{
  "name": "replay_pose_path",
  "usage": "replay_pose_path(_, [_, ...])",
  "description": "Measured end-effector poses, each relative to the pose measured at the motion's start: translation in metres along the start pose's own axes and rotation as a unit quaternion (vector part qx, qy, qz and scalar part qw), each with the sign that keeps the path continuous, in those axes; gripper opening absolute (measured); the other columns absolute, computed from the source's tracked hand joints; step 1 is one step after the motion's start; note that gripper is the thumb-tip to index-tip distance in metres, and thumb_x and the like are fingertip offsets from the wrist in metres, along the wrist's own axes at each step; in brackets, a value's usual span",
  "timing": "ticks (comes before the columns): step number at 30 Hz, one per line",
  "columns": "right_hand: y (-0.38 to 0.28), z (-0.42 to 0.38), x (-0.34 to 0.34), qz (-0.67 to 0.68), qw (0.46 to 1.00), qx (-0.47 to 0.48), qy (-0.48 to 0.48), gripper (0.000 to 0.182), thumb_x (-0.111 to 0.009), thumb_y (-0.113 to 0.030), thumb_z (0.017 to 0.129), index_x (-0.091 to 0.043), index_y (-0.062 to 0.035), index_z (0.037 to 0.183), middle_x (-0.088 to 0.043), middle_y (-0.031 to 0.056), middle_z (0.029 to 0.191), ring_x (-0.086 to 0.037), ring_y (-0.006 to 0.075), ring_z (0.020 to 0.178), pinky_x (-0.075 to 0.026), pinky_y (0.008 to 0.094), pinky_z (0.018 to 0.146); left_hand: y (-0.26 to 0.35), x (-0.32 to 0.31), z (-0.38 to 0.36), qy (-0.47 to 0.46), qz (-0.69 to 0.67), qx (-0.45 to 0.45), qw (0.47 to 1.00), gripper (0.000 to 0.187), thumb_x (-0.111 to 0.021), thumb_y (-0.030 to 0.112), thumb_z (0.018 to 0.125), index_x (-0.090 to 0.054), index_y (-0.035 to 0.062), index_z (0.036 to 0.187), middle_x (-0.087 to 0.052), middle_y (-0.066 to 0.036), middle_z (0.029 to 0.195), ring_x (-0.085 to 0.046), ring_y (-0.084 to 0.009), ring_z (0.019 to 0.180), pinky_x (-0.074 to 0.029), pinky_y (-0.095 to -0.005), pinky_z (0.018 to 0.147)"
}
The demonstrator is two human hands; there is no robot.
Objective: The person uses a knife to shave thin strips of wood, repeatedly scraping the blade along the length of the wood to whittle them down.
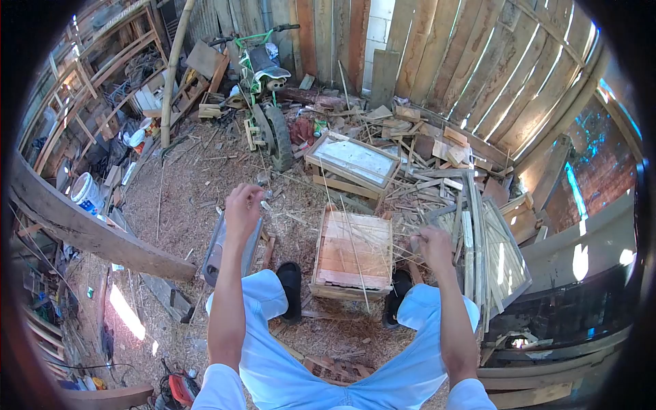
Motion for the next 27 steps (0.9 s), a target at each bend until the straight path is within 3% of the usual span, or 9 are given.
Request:
replay_pose_path(2, [0.0, 0.0, -0.009, 0.016, 1.0, -0.017, -0.007, 0.008, -0.068, -0.011, 0.075, -0.07, -0.0077, 0.081, -0.066, 0.0128, 0.081, -0.063, 0.0344, 0.078, -0.048, 0.0425, 0.067, 0.032, -0.006, -0.002, 0.053, 0.03, -0.118, 0.991, 0.016, -0.068, 0.01, 0.078, -0.066, 0.01, 0.094, -0.064, -0.007, 0.093, -0.059, -0.026, 0.092, -0.041, -0.0419, 0.085])
replay_pose_path(4, [-0.007, 0.002, -0.012, 0.031, 0.999, -0.032, -0.016, 0.009, -0.069, -0.011, 0.075, -0.071, -0.0078, 0.083, -0.066, 0.0133, 0.081, -0.063, 0.0343, 0.078, -0.048, 0.0426, 0.068, 0.062, -0.023, -0.009, 0.029, 0.046, -0.199, 0.978, 0.025, -0.069, 0.011, 0.077, -0.065, 0.0118, 0.102, -0.063, -0.006, 0.096, -0.058, -0.0263, 0.098, -0.04, -0.0416, 0.091])
replay_pose_path(7, [-0.022, 0.005, -0.011, 0.059, 0.998, -0.009, -0.032, 0.011, -0.07, -0.01, 0.074, -0.071, -0.0071, 0.085, -0.067, 0.0143, 0.083, -0.064, 0.0342, 0.079, -0.049, 0.0411, 0.07, 0.092, -0.049, -0.021, -0.014, 0.061, -0.248, 0.967, 0.028, -0.066, 0.013, 0.079, -0.064, 0.0139, 0.107, -0.063, -0.005, 0.096, -0.056, -0.0256, 0.101, -0.038, -0.0423, 0.096])
replay_pose_path(9, [-0.023, 0.008, -0.011, 0.112, 0.993, -0.02, -0.031, 0.012, -0.07, -0.011, 0.074, -0.072, -0.0069, 0.086, -0.068, 0.0147, 0.084, -0.064, 0.0339, 0.08, -0.05, 0.0399, 0.072, 0.088, -0.077, -0.026, -0.16, 0.069, -0.279, 0.944, 0.026, -0.063, 0.014, 0.082, -0.063, 0.0155, 0.108, -0.063, -0.004, 0.095, -0.056, -0.0242, 0.101, -0.037, -0.0422, 0.098])
replay_pose_path(14, [-0.012, 0.016, -0.001, 0.09, 0.995, -0.043, -0.03, 0.011, -0.07, -0.013, 0.076, -0.072, -0.0077, 0.085, -0.068, 0.013, 0.084, -0.065, 0.033, 0.081, -0.05, 0.0392, 0.072, 0.068, -0.064, -0.007, -0.174, 0.097, -0.273, 0.941, 0.013, -0.062, 0.015, 0.082, -0.068, 0.014, 0.094, -0.063, -0.003, 0.091, -0.056, -0.0216, 0.092, -0.038, -0.0397, 0.092])
replay_pose_path(20, [-0.002, 0.015, 0.006, 0.042, 0.999, -0.015, -0.007, 0.01, -0.069, -0.009, 0.075, -0.073, -0.0085, 0.084, -0.068, 0.0126, 0.078, -0.064, 0.0304, 0.073, -0.048, 0.037, 0.065, 0.041, -0.016, 0.006, -0.047, 0.124, -0.191, 0.973, 0.009, -0.068, 0.019, 0.077, -0.069, 0.0115, 0.081, -0.063, -0.004, 0.083, -0.056, -0.0232, 0.084, -0.039, -0.0378, 0.085])
replay_pose_path(24, [0.005, 0.013, -0.001, 0.031, 0.999, -0.022, -0.02, 0.012, -0.071, -0.018, 0.075, -0.073, -0.0114, 0.085, -0.066, 0.0131, 0.08, -0.063, 0.0335, 0.078, -0.048, 0.0414, 0.068, 0.029, -0.013, 0.009, -0.013, 0.034, -0.109, 0.993, 0.007, -0.069, 0.011, 0.077, -0.068, 0.0085, 0.084, -0.064, -0.005, 0.083, -0.058, -0.0244, 0.084, -0.044, -0.0382, 0.079])
replay_pose_path(26, [0.008, 0.012, -0.004, 0.035, 0.999, -0.02, -0.013, 0.011, -0.07, -0.012, 0.075, -0.073, -0.0095, 0.084, -0.068, 0.0124, 0.08, -0.064, 0.0314, 0.077, -0.048, 0.0386, 0.068, 0.022, -0.014, 0.011, -0.009, -0.002, -0.081, 0.997, 0.007, -0.069, 0.008, 0.078, -0.068, 0.0066, 0.085, -0.065, -0.005, 0.085, -0.06, -0.0227, 0.084, -0.047, -0.0369, 0.076])
replay_pose_path(27, [0.007, 0.012, -0.004, 0.04, 0.999, -0.018, -0.004, 0.01, -0.07, -0.007, 0.074, -0.073, -0.0076, 0.084, -0.069, 0.0118, 0.08, -0.065, 0.0293, 0.076, -0.049, 0.0358, 0.069, 0.015, -0.016, 0.013, -0.023, -0.174, 0.017, 0.984, 0.011, -0.067, 0.005, 0.08, -0.066, 0.0053, 0.091, -0.066, -0.006, 0.088, -0.062, -0.0207, 0.084, -0.049, -0.034, 0.075])
Point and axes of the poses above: each hand's wrist, its own z-axis towards the middle knuckle, its own x-axis out of the back of the hand, y = z × x, the point moved 4 cm from there along z, towards the middle knuckle
